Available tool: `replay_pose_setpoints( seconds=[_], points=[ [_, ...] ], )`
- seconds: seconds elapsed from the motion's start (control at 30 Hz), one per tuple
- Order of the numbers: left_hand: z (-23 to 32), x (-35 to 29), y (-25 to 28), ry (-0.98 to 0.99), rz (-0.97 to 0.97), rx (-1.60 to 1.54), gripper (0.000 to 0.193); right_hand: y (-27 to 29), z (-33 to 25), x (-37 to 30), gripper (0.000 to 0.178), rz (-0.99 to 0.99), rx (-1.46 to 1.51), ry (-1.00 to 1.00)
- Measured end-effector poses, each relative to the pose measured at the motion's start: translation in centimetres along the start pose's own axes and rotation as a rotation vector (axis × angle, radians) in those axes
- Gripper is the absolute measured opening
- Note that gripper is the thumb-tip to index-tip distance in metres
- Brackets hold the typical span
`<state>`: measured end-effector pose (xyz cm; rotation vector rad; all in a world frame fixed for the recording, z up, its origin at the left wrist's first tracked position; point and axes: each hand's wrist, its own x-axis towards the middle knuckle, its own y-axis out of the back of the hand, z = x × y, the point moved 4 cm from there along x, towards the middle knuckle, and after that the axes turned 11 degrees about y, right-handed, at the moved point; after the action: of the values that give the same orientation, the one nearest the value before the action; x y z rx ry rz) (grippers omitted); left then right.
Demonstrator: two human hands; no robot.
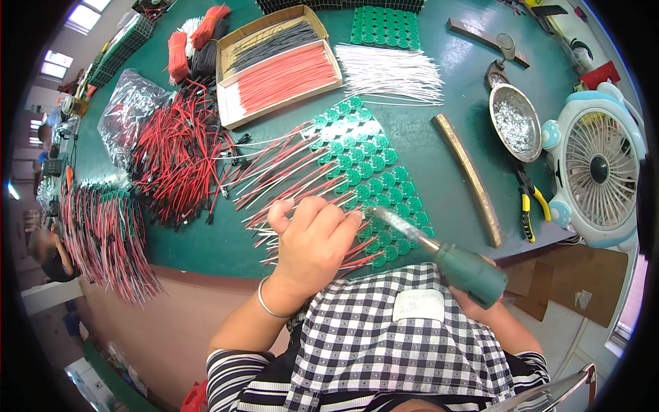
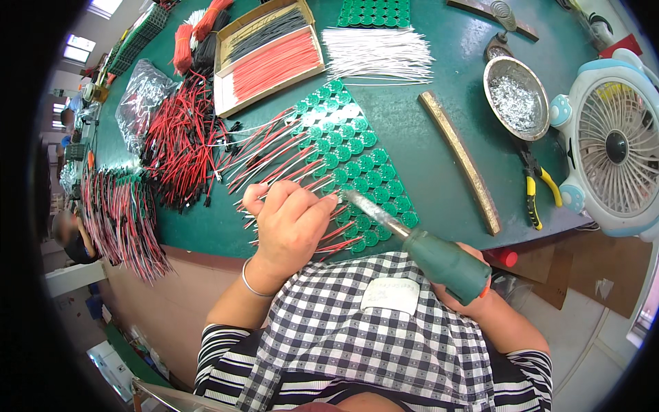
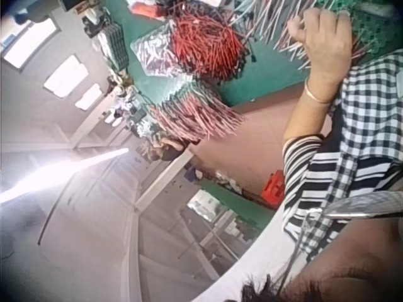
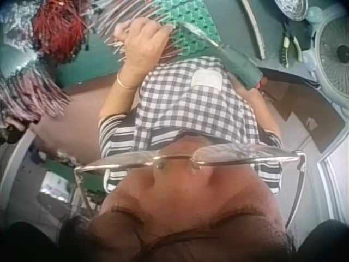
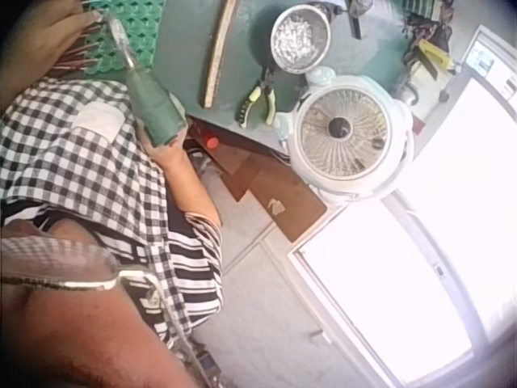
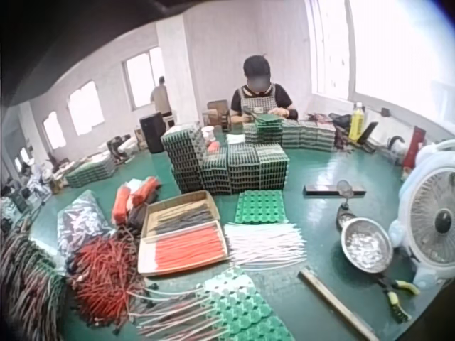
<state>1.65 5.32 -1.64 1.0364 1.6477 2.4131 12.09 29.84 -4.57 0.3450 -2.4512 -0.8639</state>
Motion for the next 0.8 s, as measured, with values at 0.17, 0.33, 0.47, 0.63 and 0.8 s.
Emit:
replay_pose_setpoints(
  seconds=[0.17, 0.33, 0.47, 0.63, 0.8],
  points=[
    [-0.1, 0.0, 0.0, -0.001, -0.008, 0.006, 0.018, -0.5, 1.3, -2.0, 0.041, 0.067, 0.126, -0.109],
    [-0.2, 0.3, -0.1, -0.006, -0.006, 0.030, 0.019, 0.2, 1.3, -2.8, 0.046, 0.053, 0.325, -0.247],
    [0.3, 0.0, 0.3, -0.005, -0.005, 0.029, 0.019, 1.1, 0.8, -2.3, 0.016, 0.149, 0.274, -0.352],
    [1.0, -0.8, 0.6, -0.012, -0.013, -0.006, 0.018, 0.6, 0.3, -1.3, 0.016, 0.029, 0.197, -0.159],
    [0.8, -1.1, 0.2, -0.034, -0.026, 0.020, 0.010, 0.0, 0.4, -1.2, 0.017, -0.007, 0.044, -0.099]
  ],
)
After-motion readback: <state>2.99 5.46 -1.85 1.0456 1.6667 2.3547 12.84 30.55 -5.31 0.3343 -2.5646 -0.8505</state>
